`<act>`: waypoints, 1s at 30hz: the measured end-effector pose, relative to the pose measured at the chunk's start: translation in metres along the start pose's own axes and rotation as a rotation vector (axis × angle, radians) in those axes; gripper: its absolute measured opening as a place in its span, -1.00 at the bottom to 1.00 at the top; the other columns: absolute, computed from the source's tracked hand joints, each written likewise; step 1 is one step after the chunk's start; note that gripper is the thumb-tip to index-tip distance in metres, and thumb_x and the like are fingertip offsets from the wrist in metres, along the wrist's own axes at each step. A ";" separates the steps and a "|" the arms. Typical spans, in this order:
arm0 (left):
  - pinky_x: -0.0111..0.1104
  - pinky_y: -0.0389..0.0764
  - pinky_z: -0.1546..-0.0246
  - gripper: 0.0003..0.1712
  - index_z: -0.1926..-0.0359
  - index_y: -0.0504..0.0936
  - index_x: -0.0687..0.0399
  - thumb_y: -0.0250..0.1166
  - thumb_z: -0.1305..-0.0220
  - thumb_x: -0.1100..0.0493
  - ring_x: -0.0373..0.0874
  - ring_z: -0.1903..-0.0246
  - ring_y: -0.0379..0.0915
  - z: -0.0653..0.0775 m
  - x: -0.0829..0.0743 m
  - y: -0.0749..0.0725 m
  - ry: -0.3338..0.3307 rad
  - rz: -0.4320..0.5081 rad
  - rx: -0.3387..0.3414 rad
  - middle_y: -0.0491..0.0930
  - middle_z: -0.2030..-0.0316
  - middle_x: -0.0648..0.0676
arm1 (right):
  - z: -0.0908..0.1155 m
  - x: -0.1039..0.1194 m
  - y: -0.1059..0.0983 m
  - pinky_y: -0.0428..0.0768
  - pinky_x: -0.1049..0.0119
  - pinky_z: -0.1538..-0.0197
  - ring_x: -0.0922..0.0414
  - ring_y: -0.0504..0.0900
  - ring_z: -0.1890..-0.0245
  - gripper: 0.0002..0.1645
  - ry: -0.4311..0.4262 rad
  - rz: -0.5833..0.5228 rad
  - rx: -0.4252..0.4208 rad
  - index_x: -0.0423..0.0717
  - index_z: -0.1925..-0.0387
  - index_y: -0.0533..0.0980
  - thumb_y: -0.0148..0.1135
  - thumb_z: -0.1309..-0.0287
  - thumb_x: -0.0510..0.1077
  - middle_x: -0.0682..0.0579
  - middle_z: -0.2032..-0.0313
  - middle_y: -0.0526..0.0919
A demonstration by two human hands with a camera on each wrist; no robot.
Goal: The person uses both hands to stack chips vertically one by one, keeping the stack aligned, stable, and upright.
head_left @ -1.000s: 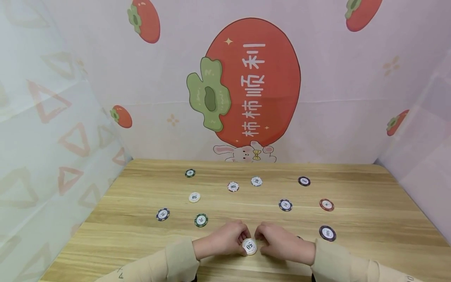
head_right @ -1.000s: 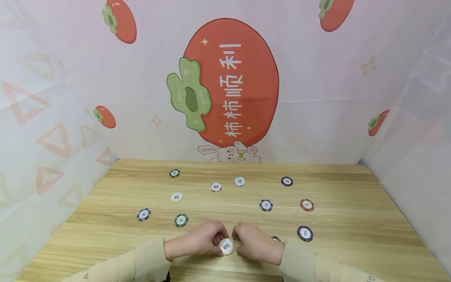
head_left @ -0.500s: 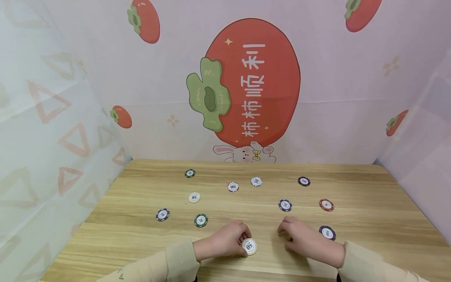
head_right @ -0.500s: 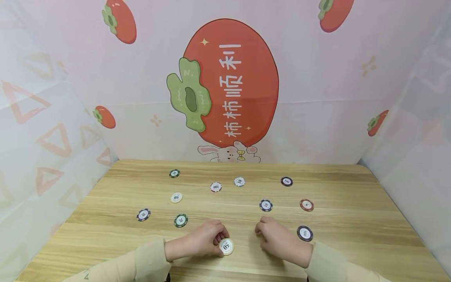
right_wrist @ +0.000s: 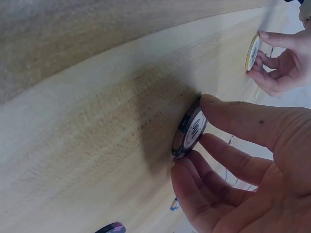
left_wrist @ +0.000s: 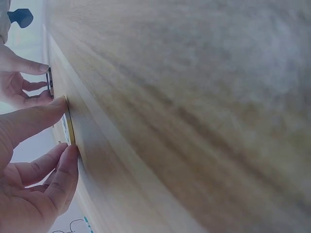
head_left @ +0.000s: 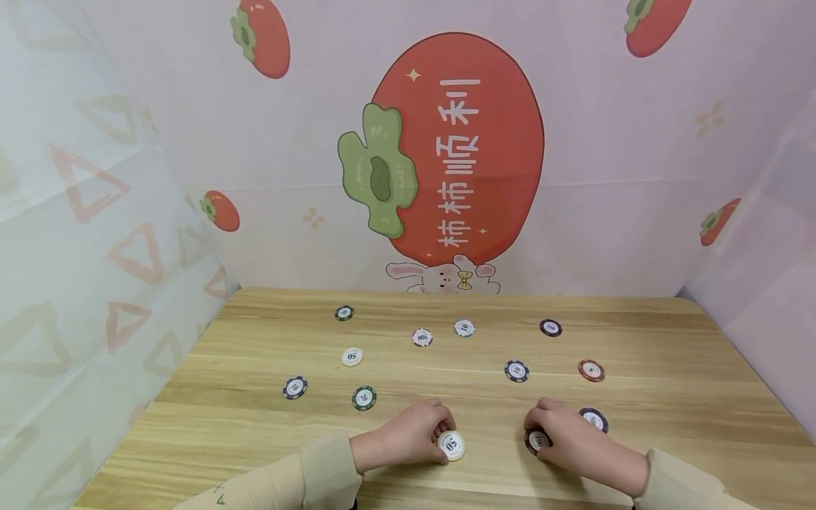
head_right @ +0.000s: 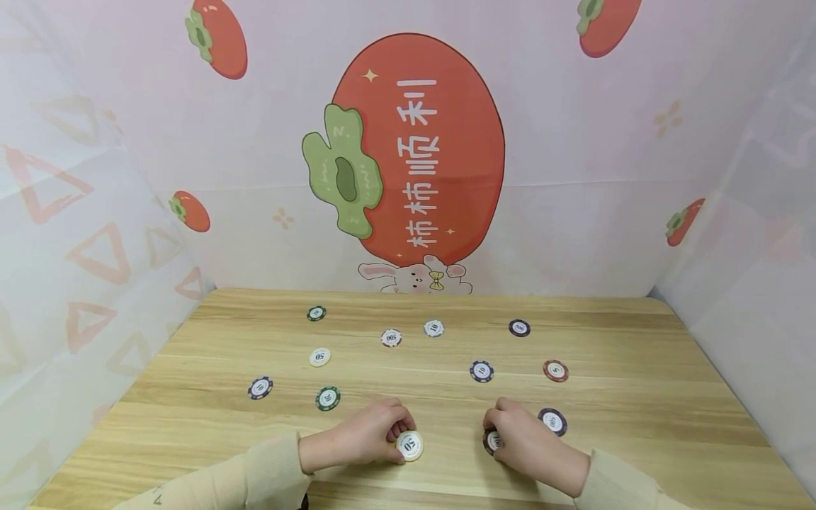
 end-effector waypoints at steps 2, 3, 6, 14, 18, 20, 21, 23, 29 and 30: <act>-0.62 0.37 0.39 -0.60 0.29 0.57 0.07 0.51 0.23 0.18 -0.44 0.44 0.28 0.000 0.000 0.000 0.001 0.004 0.000 0.37 0.43 -0.18 | 0.001 -0.001 0.000 0.46 0.34 0.37 0.27 0.40 0.42 -0.67 0.000 0.006 -0.009 -0.08 0.40 0.52 0.45 0.32 -0.26 0.18 0.41 0.40; -0.62 0.37 0.39 -0.60 0.29 0.57 0.08 0.51 0.23 0.18 -0.44 0.44 0.28 0.000 0.000 0.000 0.001 0.007 0.000 0.37 0.43 -0.18 | 0.001 -0.001 0.001 0.46 0.33 0.37 0.27 0.40 0.42 -0.67 0.003 0.008 -0.012 -0.07 0.40 0.52 0.45 0.33 -0.26 0.18 0.41 0.39; -0.63 0.37 0.39 -0.60 0.29 0.57 0.08 0.51 0.23 0.19 -0.44 0.44 0.28 0.000 0.001 0.001 0.001 0.014 -0.003 0.37 0.44 -0.18 | 0.000 -0.003 0.001 0.47 0.33 0.35 0.26 0.41 0.41 -0.66 0.020 0.001 -0.011 -0.10 0.39 0.52 0.46 0.33 -0.25 0.17 0.40 0.40; -0.63 0.36 0.39 -0.60 0.29 0.57 0.07 0.51 0.23 0.18 -0.45 0.44 0.28 0.000 0.001 0.000 0.018 0.004 -0.006 0.37 0.43 -0.19 | -0.002 -0.001 -0.004 0.40 0.39 0.42 0.28 0.33 0.45 -0.62 0.065 -0.035 -0.058 -0.04 0.48 0.42 0.43 0.41 -0.32 0.16 0.44 0.32; -0.63 0.36 0.39 -0.60 0.29 0.57 0.05 0.51 0.23 0.17 -0.45 0.44 0.27 0.000 0.001 0.001 0.019 -0.007 -0.007 0.37 0.43 -0.20 | -0.003 0.002 -0.007 0.35 0.40 0.46 0.28 0.29 0.48 -0.63 0.080 -0.042 -0.067 -0.01 0.53 0.38 0.38 0.41 -0.35 0.17 0.48 0.31; -0.62 0.36 0.39 -0.60 0.29 0.57 0.05 0.51 0.23 0.16 -0.45 0.44 0.27 0.000 0.001 0.001 0.019 -0.010 -0.007 0.37 0.43 -0.20 | -0.004 0.004 -0.008 0.32 0.41 0.47 0.29 0.28 0.50 -0.65 0.082 -0.057 -0.062 0.00 0.55 0.38 0.35 0.36 -0.37 0.18 0.51 0.31; -0.62 0.36 0.39 -0.60 0.29 0.57 0.05 0.51 0.23 0.16 -0.45 0.44 0.28 0.000 0.001 0.001 0.018 -0.009 -0.008 0.37 0.43 -0.20 | -0.005 0.005 -0.008 0.32 0.41 0.48 0.30 0.28 0.52 -0.66 0.085 -0.069 -0.057 0.00 0.56 0.38 0.35 0.33 -0.38 0.19 0.52 0.32; -0.63 0.36 0.39 -0.61 0.29 0.57 0.05 0.51 0.22 0.16 -0.45 0.44 0.28 0.001 0.001 0.001 0.017 -0.004 -0.008 0.37 0.43 -0.20 | -0.006 0.008 -0.009 0.31 0.42 0.51 0.32 0.28 0.54 -0.68 0.072 -0.084 -0.050 -0.01 0.58 0.39 0.33 0.28 -0.40 0.20 0.55 0.33; -0.64 0.36 0.39 -0.61 0.28 0.57 0.07 0.50 0.21 0.17 -0.45 0.44 0.29 0.001 0.001 0.000 0.024 0.010 -0.009 0.37 0.43 -0.19 | -0.012 0.015 -0.010 0.37 0.43 0.53 0.37 0.31 0.56 -0.73 0.030 -0.100 -0.036 -0.04 0.59 0.45 0.32 0.23 -0.43 0.20 0.58 0.43; -0.64 0.36 0.39 -0.61 0.28 0.58 0.08 0.50 0.21 0.17 -0.45 0.44 0.28 0.001 0.001 0.000 0.024 0.010 -0.009 0.37 0.43 -0.19 | -0.013 0.016 -0.010 0.37 0.43 0.53 0.37 0.32 0.57 -0.74 0.035 -0.108 -0.031 -0.04 0.59 0.46 0.31 0.21 -0.43 0.21 0.58 0.44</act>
Point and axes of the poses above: each hand's wrist, its own z-axis away from the middle knuckle, its own y-axis out of the palm, x = y × z, the point moved 7 cm from there along -z, towards the middle knuckle
